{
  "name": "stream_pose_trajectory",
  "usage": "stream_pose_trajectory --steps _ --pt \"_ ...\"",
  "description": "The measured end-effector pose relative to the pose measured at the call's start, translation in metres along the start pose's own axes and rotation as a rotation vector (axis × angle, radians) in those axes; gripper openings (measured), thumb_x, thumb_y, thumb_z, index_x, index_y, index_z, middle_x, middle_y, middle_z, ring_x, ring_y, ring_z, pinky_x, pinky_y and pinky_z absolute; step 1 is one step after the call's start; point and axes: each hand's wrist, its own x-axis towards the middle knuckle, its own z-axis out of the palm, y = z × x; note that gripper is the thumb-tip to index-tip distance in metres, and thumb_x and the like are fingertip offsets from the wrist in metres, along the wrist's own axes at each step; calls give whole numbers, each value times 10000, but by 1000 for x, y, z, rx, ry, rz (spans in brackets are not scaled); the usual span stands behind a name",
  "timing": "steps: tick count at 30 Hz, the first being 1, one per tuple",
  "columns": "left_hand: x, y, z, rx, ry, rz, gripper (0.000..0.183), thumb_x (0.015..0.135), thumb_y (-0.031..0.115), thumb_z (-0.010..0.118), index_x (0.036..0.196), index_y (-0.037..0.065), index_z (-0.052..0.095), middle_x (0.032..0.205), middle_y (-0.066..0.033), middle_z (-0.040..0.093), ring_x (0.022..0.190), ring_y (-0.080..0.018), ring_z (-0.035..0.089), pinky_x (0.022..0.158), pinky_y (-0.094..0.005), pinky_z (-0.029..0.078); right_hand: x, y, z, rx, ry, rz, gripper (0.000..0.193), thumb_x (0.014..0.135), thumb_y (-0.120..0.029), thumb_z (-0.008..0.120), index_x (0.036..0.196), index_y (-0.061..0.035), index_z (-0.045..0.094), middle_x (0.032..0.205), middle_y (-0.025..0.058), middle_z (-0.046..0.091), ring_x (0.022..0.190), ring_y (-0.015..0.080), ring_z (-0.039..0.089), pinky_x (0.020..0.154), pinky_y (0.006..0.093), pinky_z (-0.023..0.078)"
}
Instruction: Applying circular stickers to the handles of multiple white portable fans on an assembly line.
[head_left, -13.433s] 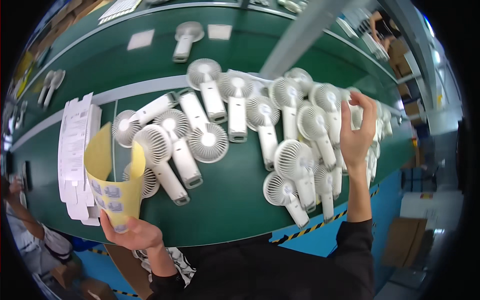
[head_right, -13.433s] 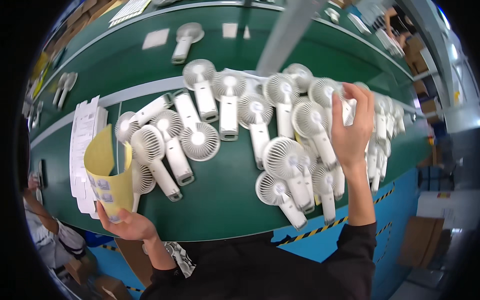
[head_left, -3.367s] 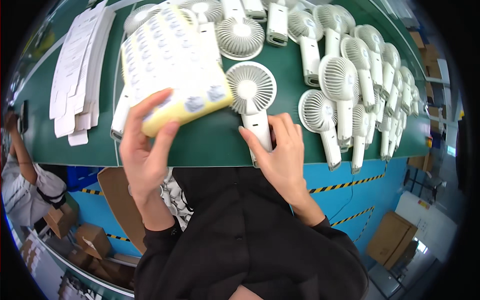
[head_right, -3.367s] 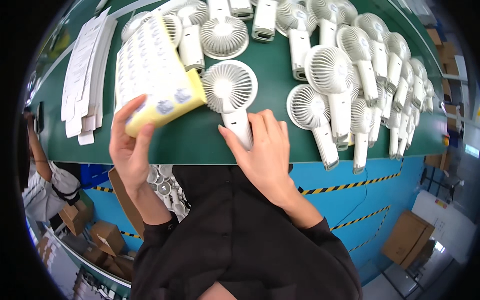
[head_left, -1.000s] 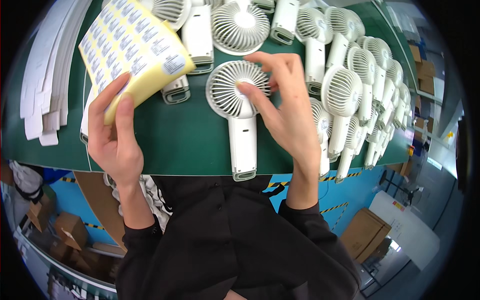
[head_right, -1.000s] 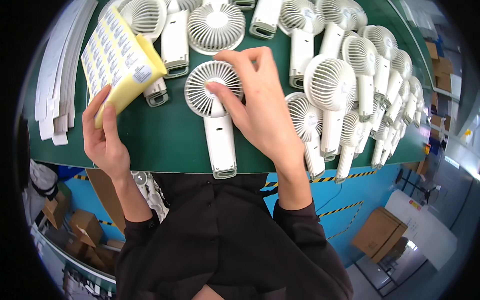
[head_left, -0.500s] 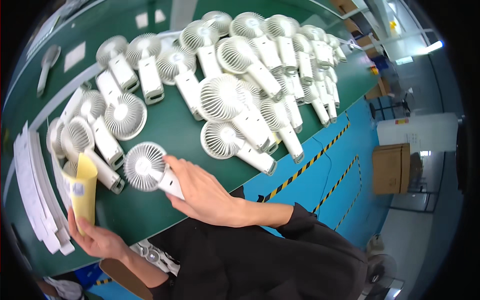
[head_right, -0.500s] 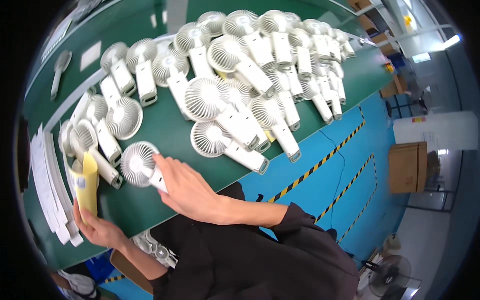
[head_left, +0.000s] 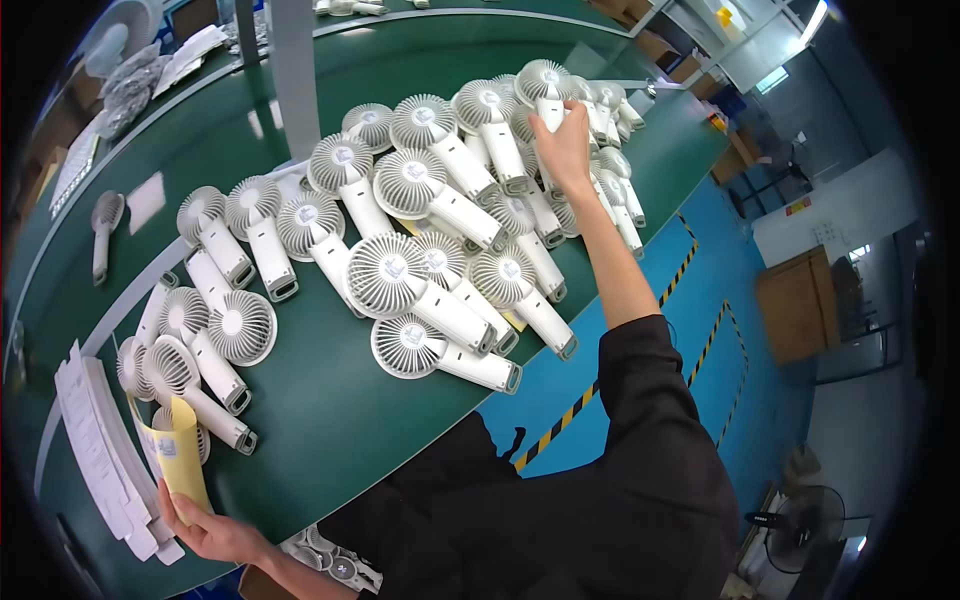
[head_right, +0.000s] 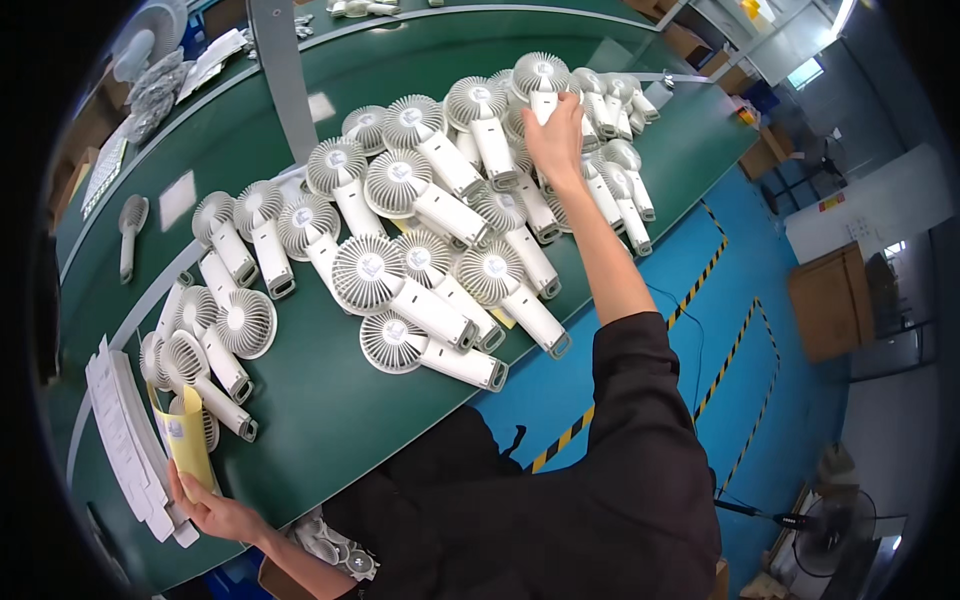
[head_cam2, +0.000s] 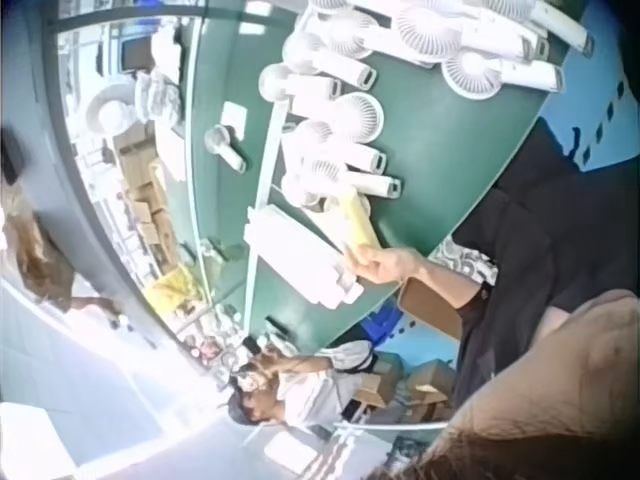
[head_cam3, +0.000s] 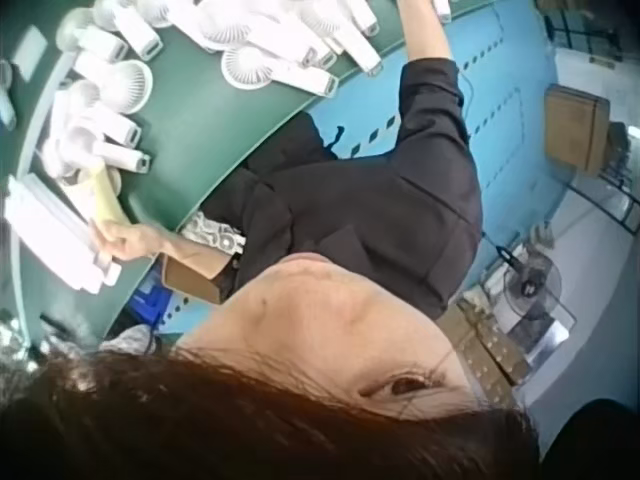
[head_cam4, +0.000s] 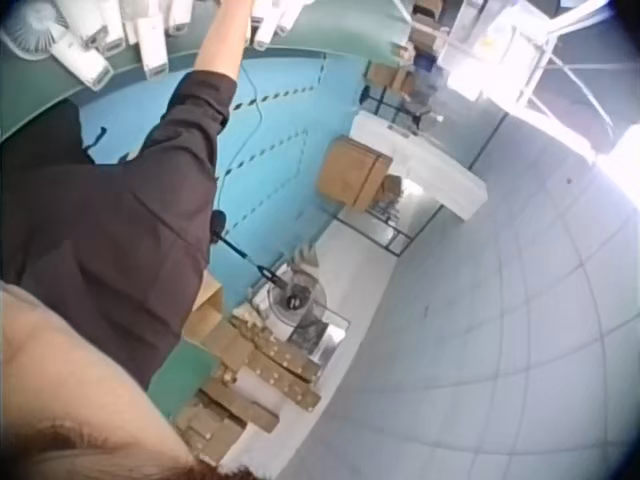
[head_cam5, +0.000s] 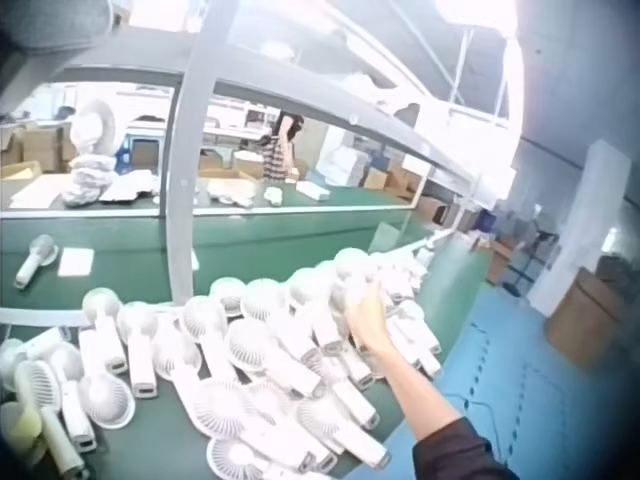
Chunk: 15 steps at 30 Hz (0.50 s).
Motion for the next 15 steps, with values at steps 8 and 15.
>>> stream_pose_trajectory --steps 8,15 --pt "5 -17 -13 -205 72 -36 348 1042 189 423 1259 -62 528 1269 -169 550 1146 -252 543 998 -365 441 8 4 10 -131 -86 -108 475 877 -263 663 1174 78 518 1125 284 570 1026 420 573 904 436 462" --pt "19 -18 -18 -236 323 -5 417 1044 248 368 1290 -66 491 1284 -207 524 1149 -325 554 995 -426 473 20 -22 -12 -409 58 -171 328 895 -229 646 1096 25 591 1004 197 606 909 328 612 813 424 481"
